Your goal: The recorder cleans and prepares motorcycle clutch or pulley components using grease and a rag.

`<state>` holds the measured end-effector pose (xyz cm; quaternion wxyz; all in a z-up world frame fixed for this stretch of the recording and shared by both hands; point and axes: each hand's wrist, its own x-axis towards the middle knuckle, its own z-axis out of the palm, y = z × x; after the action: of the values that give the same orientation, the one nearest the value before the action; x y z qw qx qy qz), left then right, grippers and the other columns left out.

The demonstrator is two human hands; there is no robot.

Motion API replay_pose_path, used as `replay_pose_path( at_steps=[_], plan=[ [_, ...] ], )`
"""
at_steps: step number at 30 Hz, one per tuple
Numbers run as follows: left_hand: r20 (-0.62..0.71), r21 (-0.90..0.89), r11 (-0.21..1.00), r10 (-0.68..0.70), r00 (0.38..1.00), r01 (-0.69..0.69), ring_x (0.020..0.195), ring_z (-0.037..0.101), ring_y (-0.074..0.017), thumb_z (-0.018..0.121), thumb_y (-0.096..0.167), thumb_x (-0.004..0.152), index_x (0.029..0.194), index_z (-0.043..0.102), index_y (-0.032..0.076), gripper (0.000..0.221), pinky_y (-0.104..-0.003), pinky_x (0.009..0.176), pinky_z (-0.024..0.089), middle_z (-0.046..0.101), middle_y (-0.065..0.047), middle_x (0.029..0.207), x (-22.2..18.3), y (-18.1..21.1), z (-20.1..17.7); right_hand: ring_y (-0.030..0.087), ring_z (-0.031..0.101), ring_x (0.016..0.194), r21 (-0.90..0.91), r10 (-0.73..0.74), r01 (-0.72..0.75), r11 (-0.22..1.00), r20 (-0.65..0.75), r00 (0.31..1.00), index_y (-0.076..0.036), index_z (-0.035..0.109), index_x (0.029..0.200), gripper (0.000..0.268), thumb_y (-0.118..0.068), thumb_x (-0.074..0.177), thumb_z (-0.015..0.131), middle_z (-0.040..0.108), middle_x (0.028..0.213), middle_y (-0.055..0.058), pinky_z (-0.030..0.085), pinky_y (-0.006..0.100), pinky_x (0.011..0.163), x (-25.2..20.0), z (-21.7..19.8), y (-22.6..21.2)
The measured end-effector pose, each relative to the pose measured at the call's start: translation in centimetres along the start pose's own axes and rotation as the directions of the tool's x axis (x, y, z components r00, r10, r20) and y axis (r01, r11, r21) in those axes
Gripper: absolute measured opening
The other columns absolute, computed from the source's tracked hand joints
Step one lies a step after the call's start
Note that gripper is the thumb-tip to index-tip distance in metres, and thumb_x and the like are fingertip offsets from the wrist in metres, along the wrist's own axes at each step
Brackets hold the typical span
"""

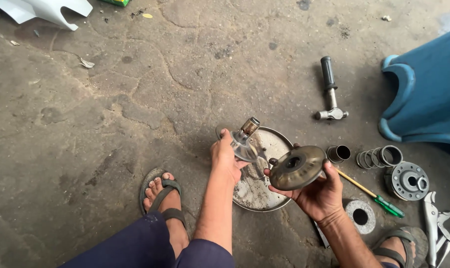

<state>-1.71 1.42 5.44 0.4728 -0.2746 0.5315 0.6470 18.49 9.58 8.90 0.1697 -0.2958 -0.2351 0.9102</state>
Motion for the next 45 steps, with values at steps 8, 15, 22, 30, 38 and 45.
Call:
replay_pose_path(
  at_steps=[8,15,22,30,38,45],
  plan=[
    [0.023,0.140,0.988,0.070,0.997,-0.072,0.113,0.069,-0.0295,0.046,0.043,0.103,0.122,0.059,0.007,0.043,-0.053,0.097,0.058,0.069,-0.013,0.115,-0.9,1.7,-0.4,0.062,0.054,0.122,0.004,-0.002,0.002,1.000,-0.053,0.999,-0.013,0.039,0.151,0.105,-0.063,0.067,0.077,0.053,0.133,0.033,0.052,0.064,0.085,-0.4,-0.8,-0.7],
    [0.098,0.193,0.971,0.121,0.988,-0.138,0.114,0.072,-0.0253,0.050,0.037,0.101,0.127,0.060,0.006,0.041,-0.047,0.103,0.056,0.073,-0.015,0.125,-1.7,3.2,-1.6,0.050,0.059,0.125,-0.002,0.025,-0.026,1.000,-0.101,0.995,-0.017,0.036,0.155,0.115,-0.057,0.059,0.084,0.051,0.141,0.028,0.048,0.067,0.096,-0.4,-2.3,-1.6],
    [0.107,0.214,0.956,0.182,0.978,-0.201,0.108,0.073,-0.0258,0.053,0.038,0.099,0.124,0.061,0.009,0.039,-0.050,0.096,0.057,0.073,-0.014,0.120,-0.1,3.6,-4.5,0.042,0.060,0.128,-0.946,-0.059,-0.153,0.286,-0.176,0.983,-0.034,0.020,0.162,0.134,-0.046,0.047,0.088,0.044,0.152,0.022,0.049,0.061,0.104,2.7,0.0,-1.9],
    [0.069,0.254,0.940,0.218,0.973,-0.229,0.099,0.073,-0.0233,0.059,0.043,0.097,0.123,0.064,0.009,0.043,-0.046,0.086,0.058,0.074,-0.010,0.112,1.5,2.5,-6.1,0.053,0.030,0.145,-0.703,0.095,-0.068,-0.708,-0.189,0.977,-0.038,0.008,0.162,0.134,-0.053,0.060,0.093,0.018,0.163,0.025,0.047,0.055,0.107,7.1,4.8,2.7],
    [0.019,0.157,0.943,0.293,0.956,-0.293,0.096,0.073,-0.0203,0.059,0.042,0.097,0.118,0.066,0.011,0.039,-0.044,0.081,0.059,0.075,-0.007,0.110,1.3,4.4,-6.6,0.050,0.032,0.145,-0.770,0.046,-0.111,-0.628,-0.179,0.983,-0.034,0.011,0.162,0.134,-0.052,0.059,0.094,0.021,0.164,0.023,0.047,0.057,0.106,8.7,7.1,7.4],
    [0.086,0.242,0.932,0.256,0.963,-0.270,0.092,0.073,-0.0189,0.060,0.042,0.097,0.119,0.065,0.012,0.038,-0.042,0.080,0.058,0.075,-0.007,0.109,0.8,4.1,-5.4,0.040,0.049,0.144,-0.976,-0.238,0.094,-0.195,0.140,0.961,-0.020,0.036,0.154,0.099,-0.047,0.075,0.089,0.047,0.157,0.020,0.045,0.050,0.112,6.6,-0.3,8.2]
  ],
)
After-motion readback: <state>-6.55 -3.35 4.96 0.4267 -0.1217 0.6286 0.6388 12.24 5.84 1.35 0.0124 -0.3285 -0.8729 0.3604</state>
